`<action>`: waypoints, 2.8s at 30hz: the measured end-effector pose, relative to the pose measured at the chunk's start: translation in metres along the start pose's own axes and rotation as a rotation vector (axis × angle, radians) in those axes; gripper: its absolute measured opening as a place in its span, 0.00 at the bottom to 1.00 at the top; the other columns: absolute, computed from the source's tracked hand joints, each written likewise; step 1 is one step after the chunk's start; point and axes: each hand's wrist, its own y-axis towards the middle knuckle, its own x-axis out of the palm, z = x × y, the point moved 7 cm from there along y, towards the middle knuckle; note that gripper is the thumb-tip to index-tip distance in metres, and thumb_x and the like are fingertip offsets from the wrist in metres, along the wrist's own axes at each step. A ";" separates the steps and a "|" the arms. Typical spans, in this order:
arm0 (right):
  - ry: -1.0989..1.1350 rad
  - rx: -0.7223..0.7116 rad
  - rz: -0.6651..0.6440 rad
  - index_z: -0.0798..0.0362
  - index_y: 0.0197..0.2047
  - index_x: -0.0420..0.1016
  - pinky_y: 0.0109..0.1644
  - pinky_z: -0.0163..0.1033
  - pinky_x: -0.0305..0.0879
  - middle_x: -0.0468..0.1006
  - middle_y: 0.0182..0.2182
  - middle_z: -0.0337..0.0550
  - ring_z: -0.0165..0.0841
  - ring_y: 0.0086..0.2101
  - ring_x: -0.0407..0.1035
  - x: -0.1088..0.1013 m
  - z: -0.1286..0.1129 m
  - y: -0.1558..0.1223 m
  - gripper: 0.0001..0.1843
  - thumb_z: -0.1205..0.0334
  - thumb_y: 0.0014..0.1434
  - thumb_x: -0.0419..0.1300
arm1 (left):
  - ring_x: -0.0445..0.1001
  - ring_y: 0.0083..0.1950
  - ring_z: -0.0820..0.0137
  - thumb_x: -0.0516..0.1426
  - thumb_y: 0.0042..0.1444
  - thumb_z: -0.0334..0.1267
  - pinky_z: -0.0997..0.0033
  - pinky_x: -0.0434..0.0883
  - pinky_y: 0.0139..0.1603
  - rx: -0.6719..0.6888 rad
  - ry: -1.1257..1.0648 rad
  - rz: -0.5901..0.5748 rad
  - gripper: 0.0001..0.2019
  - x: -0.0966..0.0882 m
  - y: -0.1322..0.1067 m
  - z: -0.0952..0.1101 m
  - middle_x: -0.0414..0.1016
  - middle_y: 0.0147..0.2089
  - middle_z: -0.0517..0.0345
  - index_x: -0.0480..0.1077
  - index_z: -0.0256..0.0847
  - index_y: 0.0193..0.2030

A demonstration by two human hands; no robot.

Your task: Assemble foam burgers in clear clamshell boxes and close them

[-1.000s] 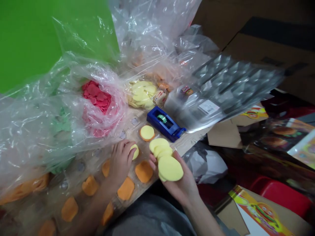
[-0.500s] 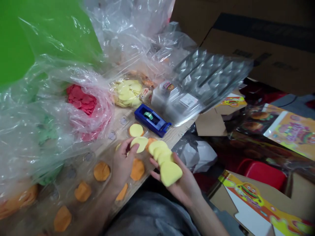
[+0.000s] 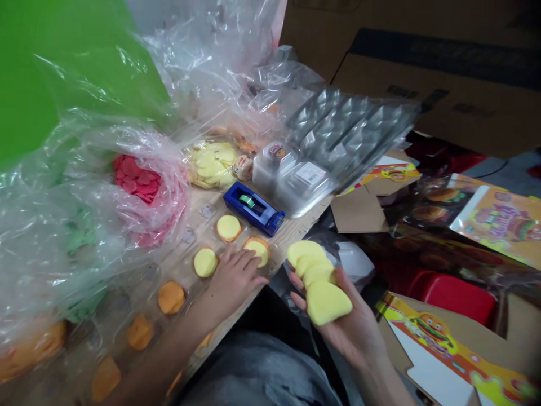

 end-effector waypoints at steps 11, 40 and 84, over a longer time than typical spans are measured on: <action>0.012 0.028 0.053 0.54 0.39 0.77 0.34 0.44 0.74 0.82 0.37 0.46 0.38 0.33 0.77 0.003 0.014 0.000 0.25 0.51 0.65 0.42 | 0.67 0.48 0.61 0.50 0.60 0.30 0.60 0.64 0.46 -0.174 0.130 -0.238 0.12 0.004 0.024 -0.014 0.74 0.46 0.52 0.67 0.37 0.50; -0.329 0.099 -0.406 0.58 0.44 0.75 0.22 0.34 0.69 0.80 0.36 0.51 0.31 0.21 0.71 0.047 0.064 0.008 0.23 0.47 0.56 0.58 | 0.73 0.35 0.72 0.57 0.50 0.42 0.72 0.70 0.38 -0.902 -1.284 0.200 0.11 -0.045 -0.030 -0.052 0.75 0.33 0.60 0.67 0.38 0.37; -0.669 0.267 -0.282 0.55 0.41 0.74 0.21 0.33 0.68 0.80 0.38 0.48 0.36 0.30 0.75 0.059 0.136 0.014 0.12 0.61 0.53 0.62 | 0.71 0.43 0.62 0.54 0.55 0.29 0.56 0.66 0.48 -0.995 -0.262 0.269 0.06 -0.062 -0.181 -0.103 0.75 0.39 0.53 0.71 0.40 0.37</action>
